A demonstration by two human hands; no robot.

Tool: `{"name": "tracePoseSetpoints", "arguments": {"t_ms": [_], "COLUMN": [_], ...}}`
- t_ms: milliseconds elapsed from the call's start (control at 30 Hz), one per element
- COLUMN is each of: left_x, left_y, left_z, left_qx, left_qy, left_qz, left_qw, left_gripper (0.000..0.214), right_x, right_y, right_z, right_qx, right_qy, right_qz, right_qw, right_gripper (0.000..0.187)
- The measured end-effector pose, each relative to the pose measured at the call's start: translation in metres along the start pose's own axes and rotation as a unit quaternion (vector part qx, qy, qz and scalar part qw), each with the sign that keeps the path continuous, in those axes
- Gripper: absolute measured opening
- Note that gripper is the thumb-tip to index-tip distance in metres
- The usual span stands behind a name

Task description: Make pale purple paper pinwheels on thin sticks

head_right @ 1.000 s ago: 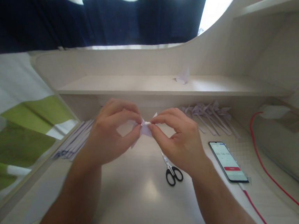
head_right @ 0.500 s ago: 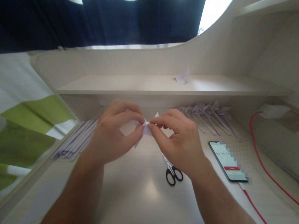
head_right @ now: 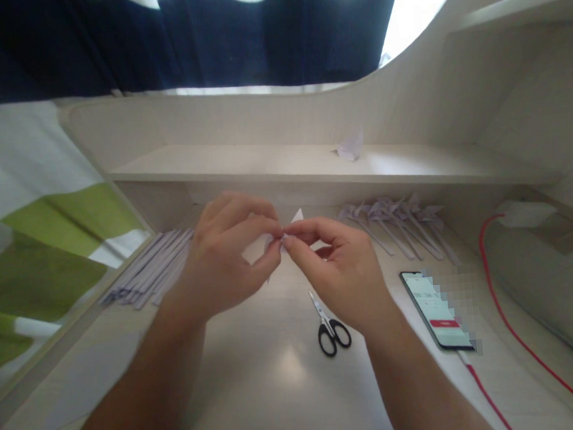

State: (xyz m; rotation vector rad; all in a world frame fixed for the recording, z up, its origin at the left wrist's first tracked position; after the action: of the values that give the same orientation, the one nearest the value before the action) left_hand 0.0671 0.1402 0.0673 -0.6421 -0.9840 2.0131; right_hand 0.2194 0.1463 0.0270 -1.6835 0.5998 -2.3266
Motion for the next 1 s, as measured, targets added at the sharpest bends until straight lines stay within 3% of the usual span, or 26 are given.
{"name": "tracePoseSetpoints", "arguments": {"t_ms": [1000], "left_x": [-0.008], "left_y": [0.0], "left_z": [0.001], "left_qx": [0.017], "left_qy": [0.029], "left_qz": [0.0], "left_qw": [0.999], "left_gripper": [0.011], "right_x": [-0.008], "right_y": [-0.003], "right_z": [0.012], "right_qx": [-0.055], "right_qy": [0.041], "right_qz": [-0.005], "right_qw": [0.998], "right_gripper": [0.007]}}
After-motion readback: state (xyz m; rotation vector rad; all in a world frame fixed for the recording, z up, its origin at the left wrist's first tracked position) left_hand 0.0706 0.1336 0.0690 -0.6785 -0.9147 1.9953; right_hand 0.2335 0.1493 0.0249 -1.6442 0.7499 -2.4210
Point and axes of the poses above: each hand's wrist, its own y-axis away from the middle knuckle, its own z-axis out of the back of the hand, x = y × z, the point moved 9 cm from there along -y, towards the middle knuckle
